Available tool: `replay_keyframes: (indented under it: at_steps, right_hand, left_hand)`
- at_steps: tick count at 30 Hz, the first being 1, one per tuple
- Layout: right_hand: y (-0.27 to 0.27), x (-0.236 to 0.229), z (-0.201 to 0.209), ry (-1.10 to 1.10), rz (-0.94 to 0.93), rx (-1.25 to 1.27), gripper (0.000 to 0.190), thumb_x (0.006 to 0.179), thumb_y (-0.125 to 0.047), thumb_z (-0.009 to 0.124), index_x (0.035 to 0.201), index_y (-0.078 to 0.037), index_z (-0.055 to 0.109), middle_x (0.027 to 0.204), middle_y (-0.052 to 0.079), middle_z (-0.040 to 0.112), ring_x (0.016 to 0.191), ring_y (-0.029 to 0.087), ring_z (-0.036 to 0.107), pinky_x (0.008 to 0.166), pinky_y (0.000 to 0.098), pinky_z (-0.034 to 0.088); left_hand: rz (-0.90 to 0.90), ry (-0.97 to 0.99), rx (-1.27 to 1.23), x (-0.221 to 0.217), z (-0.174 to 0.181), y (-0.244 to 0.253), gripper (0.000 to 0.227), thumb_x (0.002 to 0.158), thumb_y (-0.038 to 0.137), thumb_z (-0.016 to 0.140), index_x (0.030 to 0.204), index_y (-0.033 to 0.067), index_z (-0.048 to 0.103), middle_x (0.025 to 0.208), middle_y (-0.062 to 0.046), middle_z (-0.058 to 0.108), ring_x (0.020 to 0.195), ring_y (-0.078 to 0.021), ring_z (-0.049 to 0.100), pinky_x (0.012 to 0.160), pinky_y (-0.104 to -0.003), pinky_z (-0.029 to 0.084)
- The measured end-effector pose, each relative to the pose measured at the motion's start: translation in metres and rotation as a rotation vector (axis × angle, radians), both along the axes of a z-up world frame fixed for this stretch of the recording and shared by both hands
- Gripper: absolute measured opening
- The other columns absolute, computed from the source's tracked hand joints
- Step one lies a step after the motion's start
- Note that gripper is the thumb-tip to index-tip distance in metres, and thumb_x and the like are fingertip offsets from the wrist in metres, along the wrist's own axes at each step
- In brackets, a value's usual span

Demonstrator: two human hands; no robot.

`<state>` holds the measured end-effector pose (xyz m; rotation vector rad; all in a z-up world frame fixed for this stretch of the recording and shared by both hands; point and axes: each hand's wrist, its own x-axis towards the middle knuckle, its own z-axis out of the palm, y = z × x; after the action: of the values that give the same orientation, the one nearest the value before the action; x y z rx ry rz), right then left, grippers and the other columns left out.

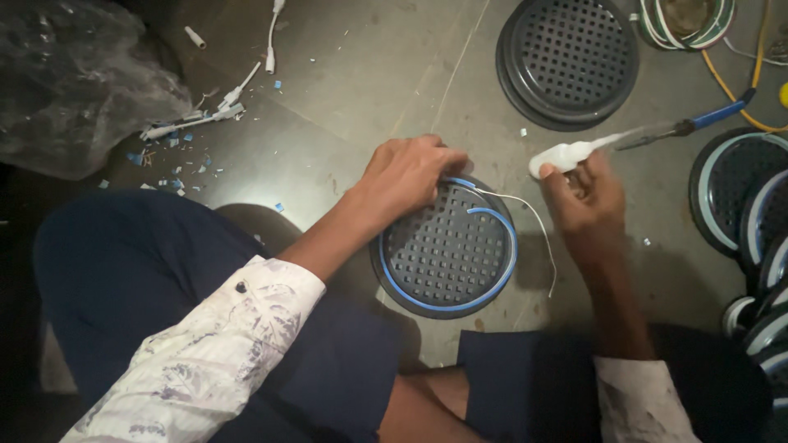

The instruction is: The person sits on the floor and assembles speaker grilles by inserting a blue LED strip into the perimeter channel, applying glue from a white bottle, and using pliers to trim or adjust components. They handle multiple grilles, wires, and tools throughout the process.

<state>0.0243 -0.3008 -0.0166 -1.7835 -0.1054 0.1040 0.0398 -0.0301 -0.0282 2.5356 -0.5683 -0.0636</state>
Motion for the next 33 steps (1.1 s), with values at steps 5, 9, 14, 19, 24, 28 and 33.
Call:
replay_keyframes:
  at_steps: [5, 9, 14, 19, 24, 28, 33]
  right_hand:
    - [0.008, -0.008, 0.025, -0.135, -0.081, -0.11, 0.019, 0.108, -0.005, 0.062, 0.125, 0.001, 0.055, 0.107, 0.005, 0.068, 0.094, 0.008, 0.064, 0.081, 0.0226, 0.05]
    - [0.006, -0.026, 0.035, -0.126, -0.165, -0.136, 0.017, 0.108, -0.004, 0.061, 0.123, 0.001, 0.057, 0.11, 0.006, 0.068, 0.099, 0.01, 0.065, 0.087, 0.0252, 0.052]
    - [0.002, -0.046, 0.044, -0.131, -0.152, -0.057, 0.017, 0.109, -0.004, 0.062, 0.123, 0.002, 0.055, 0.113, 0.008, 0.066, 0.102, 0.012, 0.064, 0.091, 0.0272, 0.052]
    - [0.004, -0.059, 0.052, -0.145, -0.153, -0.036, 0.018, 0.109, -0.007, 0.06, 0.124, 0.001, 0.055, 0.115, 0.012, 0.069, 0.104, 0.013, 0.066, 0.094, 0.0285, 0.054]
    - [0.004, -0.068, 0.058, -0.151, -0.155, -0.092, 0.018, 0.111, -0.008, 0.06, 0.125, 0.003, 0.056, 0.112, 0.014, 0.07, 0.102, 0.015, 0.068, 0.092, 0.0293, 0.054]
    - [0.005, -0.071, 0.063, -0.15, -0.16, -0.12, 0.021, 0.11, -0.01, 0.06, 0.126, 0.003, 0.057, 0.112, 0.013, 0.07, 0.102, 0.015, 0.069, 0.092, 0.0294, 0.055]
    - [0.005, -0.078, 0.068, -0.211, -0.179, -0.227, 0.019, 0.113, -0.012, 0.063, 0.124, 0.004, 0.061, 0.112, 0.015, 0.071, 0.102, 0.015, 0.068, 0.095, 0.0307, 0.055]
  left_hand:
    - [-0.068, 0.017, 0.057, 0.004, 0.007, 0.003, 0.048, 0.065, 0.011, 0.079, 0.111, 0.0252, 0.074, 0.102, -0.012, 0.07, 0.084, -0.0342, 0.072, 0.067, -0.047, 0.056]
    - [-0.091, 0.043, 0.093, 0.002, 0.007, 0.006, 0.045, 0.069, 0.011, 0.079, 0.112, 0.0239, 0.073, 0.102, -0.01, 0.07, 0.086, -0.0332, 0.072, 0.068, -0.046, 0.057]
    - [-0.078, 0.0, 0.112, 0.0, 0.009, 0.005, 0.041, 0.073, 0.01, 0.078, 0.11, 0.0252, 0.075, 0.101, -0.01, 0.071, 0.088, -0.0339, 0.072, 0.07, -0.046, 0.057]
    - [-0.06, 0.058, 0.07, 0.005, 0.014, 0.011, 0.045, 0.064, 0.011, 0.076, 0.107, 0.0245, 0.075, 0.098, -0.012, 0.07, 0.088, -0.0353, 0.07, 0.069, -0.049, 0.055]
    - [-0.059, 0.079, 0.071, 0.002, 0.01, 0.013, 0.033, 0.075, 0.013, 0.072, 0.106, 0.0247, 0.076, 0.098, -0.01, 0.071, 0.089, -0.0337, 0.071, 0.071, -0.048, 0.056]
    - [-0.065, 0.016, 0.085, 0.001, 0.008, 0.009, 0.021, 0.079, 0.012, 0.072, 0.098, 0.0213, 0.076, 0.103, -0.007, 0.072, 0.091, -0.0326, 0.072, 0.072, -0.047, 0.056]
    - [-0.072, 0.062, 0.066, 0.002, 0.012, 0.006, 0.04, 0.068, 0.006, 0.073, 0.103, 0.0237, 0.077, 0.102, -0.007, 0.071, 0.091, -0.0339, 0.071, 0.068, -0.047, 0.056]
